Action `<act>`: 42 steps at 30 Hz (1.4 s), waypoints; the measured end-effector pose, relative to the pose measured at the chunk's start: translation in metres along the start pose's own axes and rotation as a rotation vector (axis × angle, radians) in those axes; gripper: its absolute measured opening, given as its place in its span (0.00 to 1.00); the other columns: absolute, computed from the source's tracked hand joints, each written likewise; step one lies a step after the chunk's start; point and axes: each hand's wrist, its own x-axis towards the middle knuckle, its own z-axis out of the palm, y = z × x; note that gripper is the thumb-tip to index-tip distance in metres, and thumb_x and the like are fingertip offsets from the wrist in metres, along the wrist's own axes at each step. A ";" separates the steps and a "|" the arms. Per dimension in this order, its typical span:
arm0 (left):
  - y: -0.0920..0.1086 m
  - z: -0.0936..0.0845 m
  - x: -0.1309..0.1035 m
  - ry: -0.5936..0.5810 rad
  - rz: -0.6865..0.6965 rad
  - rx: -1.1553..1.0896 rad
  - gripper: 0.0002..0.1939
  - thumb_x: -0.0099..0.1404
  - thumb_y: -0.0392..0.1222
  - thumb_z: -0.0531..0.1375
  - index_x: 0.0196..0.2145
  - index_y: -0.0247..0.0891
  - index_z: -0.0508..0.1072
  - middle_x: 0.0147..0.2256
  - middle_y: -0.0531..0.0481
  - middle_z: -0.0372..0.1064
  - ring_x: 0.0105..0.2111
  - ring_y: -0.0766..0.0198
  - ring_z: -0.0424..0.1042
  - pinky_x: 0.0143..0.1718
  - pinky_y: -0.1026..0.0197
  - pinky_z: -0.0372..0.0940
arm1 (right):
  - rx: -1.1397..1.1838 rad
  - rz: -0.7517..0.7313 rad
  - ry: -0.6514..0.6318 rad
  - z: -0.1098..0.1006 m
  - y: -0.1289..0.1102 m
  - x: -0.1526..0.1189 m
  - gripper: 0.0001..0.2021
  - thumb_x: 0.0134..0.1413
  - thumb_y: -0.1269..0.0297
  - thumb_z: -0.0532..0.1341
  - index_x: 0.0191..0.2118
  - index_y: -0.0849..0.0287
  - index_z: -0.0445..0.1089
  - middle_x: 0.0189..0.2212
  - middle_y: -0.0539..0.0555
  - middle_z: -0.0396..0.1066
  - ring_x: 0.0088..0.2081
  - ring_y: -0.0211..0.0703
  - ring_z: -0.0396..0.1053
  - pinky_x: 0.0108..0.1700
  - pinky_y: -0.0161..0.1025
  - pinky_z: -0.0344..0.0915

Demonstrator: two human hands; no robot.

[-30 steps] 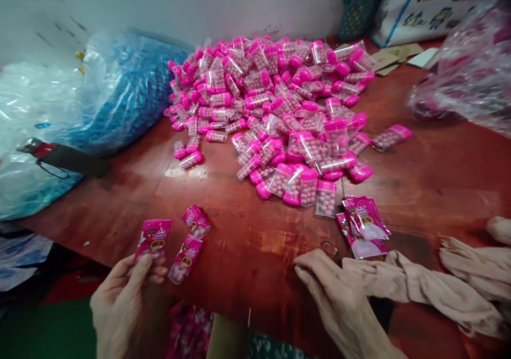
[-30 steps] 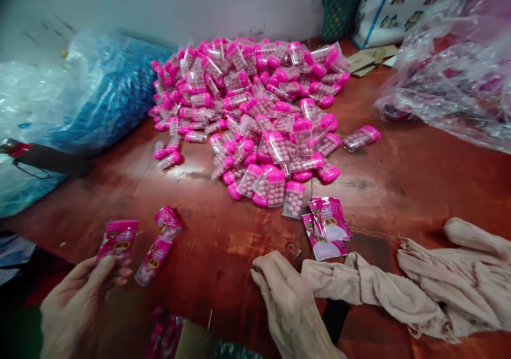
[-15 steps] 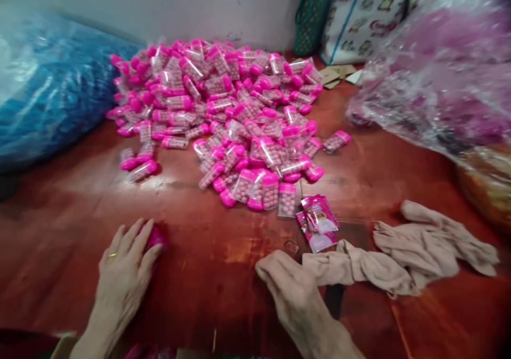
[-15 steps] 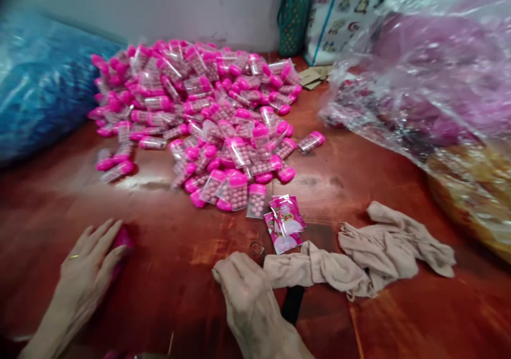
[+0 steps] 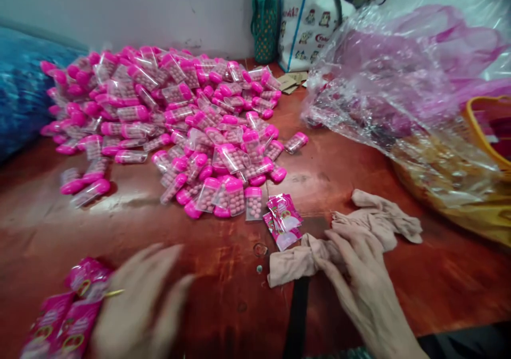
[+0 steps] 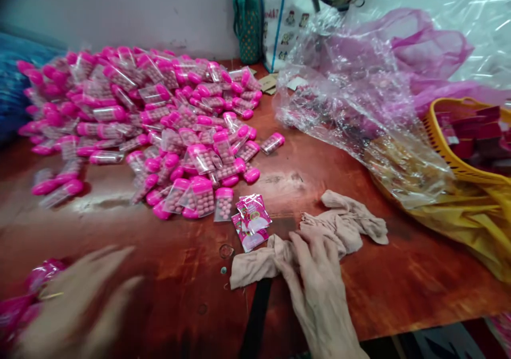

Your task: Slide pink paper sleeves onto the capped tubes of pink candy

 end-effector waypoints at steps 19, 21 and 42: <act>0.092 0.078 0.032 -0.126 0.242 -0.214 0.05 0.62 0.32 0.55 0.34 0.36 0.70 0.30 0.47 0.71 0.39 0.57 0.66 0.41 0.54 0.64 | 0.079 0.164 -0.092 0.044 -0.017 0.051 0.08 0.59 0.66 0.56 0.32 0.59 0.71 0.28 0.56 0.66 0.33 0.48 0.60 0.37 0.44 0.59; 0.092 0.079 0.041 -0.092 0.209 -0.222 0.05 0.61 0.30 0.56 0.33 0.37 0.71 0.30 0.48 0.71 0.37 0.58 0.67 0.40 0.55 0.64 | 0.087 0.161 -0.085 0.045 -0.016 0.049 0.10 0.60 0.66 0.55 0.32 0.59 0.72 0.26 0.55 0.66 0.32 0.47 0.60 0.35 0.43 0.59; 0.109 0.080 0.054 -0.177 -0.124 -0.473 0.15 0.55 0.40 0.63 0.41 0.38 0.75 0.38 0.43 0.69 0.39 0.54 0.67 0.41 0.54 0.63 | 0.358 0.090 0.125 0.031 -0.017 0.041 0.11 0.58 0.74 0.54 0.39 0.59 0.73 0.29 0.56 0.70 0.33 0.44 0.65 0.34 0.42 0.66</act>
